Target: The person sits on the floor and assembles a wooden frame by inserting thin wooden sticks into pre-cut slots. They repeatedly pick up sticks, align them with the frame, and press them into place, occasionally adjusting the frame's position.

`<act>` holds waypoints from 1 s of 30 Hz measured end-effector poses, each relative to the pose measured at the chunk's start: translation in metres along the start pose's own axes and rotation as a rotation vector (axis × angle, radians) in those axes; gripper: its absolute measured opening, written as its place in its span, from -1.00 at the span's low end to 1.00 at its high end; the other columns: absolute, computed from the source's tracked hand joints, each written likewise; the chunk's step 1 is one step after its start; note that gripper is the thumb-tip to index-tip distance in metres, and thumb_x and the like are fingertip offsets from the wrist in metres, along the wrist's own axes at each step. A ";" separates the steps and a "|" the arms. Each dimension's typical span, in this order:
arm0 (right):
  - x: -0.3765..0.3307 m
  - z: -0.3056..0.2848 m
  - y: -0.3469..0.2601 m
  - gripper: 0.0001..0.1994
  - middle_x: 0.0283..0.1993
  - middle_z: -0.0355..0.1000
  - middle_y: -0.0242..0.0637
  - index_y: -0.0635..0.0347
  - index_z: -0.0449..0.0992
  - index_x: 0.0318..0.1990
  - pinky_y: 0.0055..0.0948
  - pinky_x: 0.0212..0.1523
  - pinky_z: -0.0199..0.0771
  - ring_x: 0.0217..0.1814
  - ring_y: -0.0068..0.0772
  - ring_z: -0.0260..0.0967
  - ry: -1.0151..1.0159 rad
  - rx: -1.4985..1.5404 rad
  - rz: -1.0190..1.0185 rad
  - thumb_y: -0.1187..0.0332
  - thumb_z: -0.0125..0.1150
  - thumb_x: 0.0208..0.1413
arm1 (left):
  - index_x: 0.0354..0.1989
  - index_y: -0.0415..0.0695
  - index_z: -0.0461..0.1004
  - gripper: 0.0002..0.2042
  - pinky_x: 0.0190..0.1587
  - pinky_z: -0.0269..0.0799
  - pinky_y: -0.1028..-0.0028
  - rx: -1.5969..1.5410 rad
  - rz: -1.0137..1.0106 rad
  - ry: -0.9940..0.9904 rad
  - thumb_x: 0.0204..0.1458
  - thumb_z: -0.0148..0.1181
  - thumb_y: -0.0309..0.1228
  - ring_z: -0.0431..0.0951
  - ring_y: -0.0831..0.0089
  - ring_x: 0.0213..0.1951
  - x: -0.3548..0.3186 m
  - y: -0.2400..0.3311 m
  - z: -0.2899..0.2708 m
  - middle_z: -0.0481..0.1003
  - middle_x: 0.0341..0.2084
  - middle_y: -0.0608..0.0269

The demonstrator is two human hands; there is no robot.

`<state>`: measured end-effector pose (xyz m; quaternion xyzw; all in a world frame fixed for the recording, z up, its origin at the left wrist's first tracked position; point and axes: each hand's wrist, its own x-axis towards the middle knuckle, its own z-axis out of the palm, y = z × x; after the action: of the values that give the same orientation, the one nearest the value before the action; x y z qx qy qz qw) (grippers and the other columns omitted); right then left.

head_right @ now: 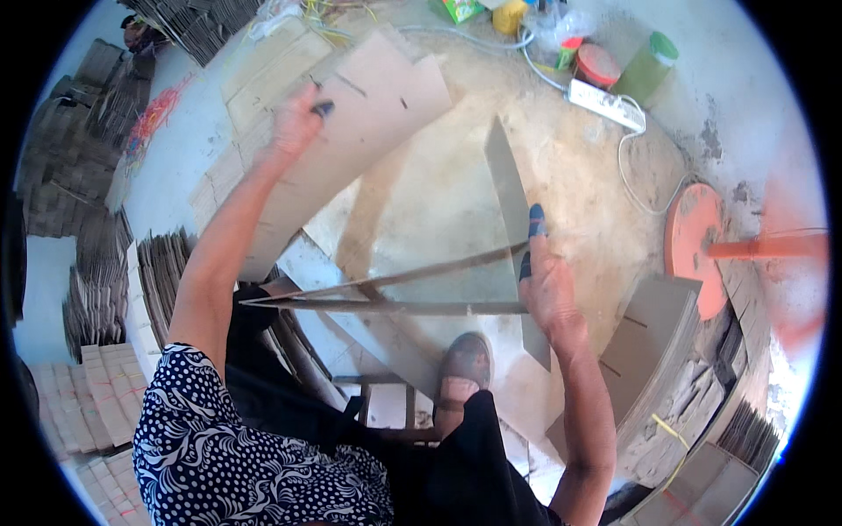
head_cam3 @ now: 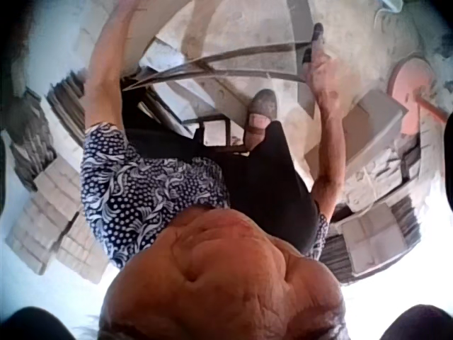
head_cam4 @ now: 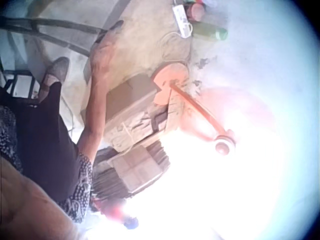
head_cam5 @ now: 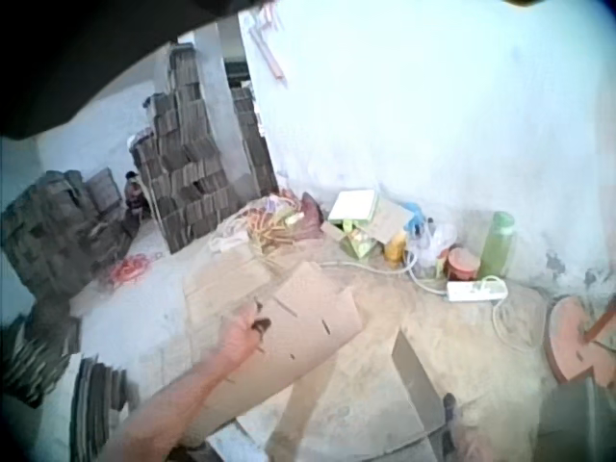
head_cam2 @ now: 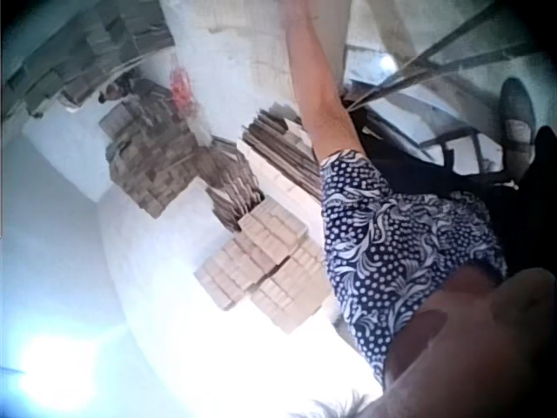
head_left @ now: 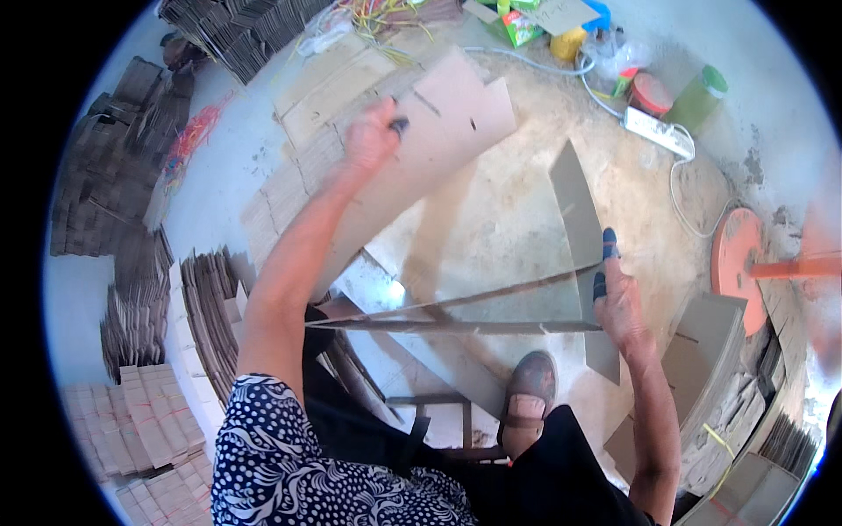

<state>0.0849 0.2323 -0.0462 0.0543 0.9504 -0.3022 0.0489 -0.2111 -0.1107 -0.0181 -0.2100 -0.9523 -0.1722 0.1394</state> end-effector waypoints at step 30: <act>-0.018 -0.021 0.003 -0.12 -0.56 0.20 -0.21 -0.18 0.10 0.34 -0.57 -0.48 0.20 -0.55 -0.39 0.16 0.284 0.079 -0.010 0.76 -0.14 -0.25 | -0.40 -0.15 0.33 -0.82 -0.40 0.35 0.09 -0.181 0.466 -0.384 -0.22 0.01 -0.66 0.47 -0.05 -0.43 -0.067 0.168 0.054 0.44 -0.51 0.01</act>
<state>0.1017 0.2450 -0.0288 0.0936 0.9353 -0.3291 -0.0899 -0.0877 0.0299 -0.0439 -0.4628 -0.8683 -0.1767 -0.0263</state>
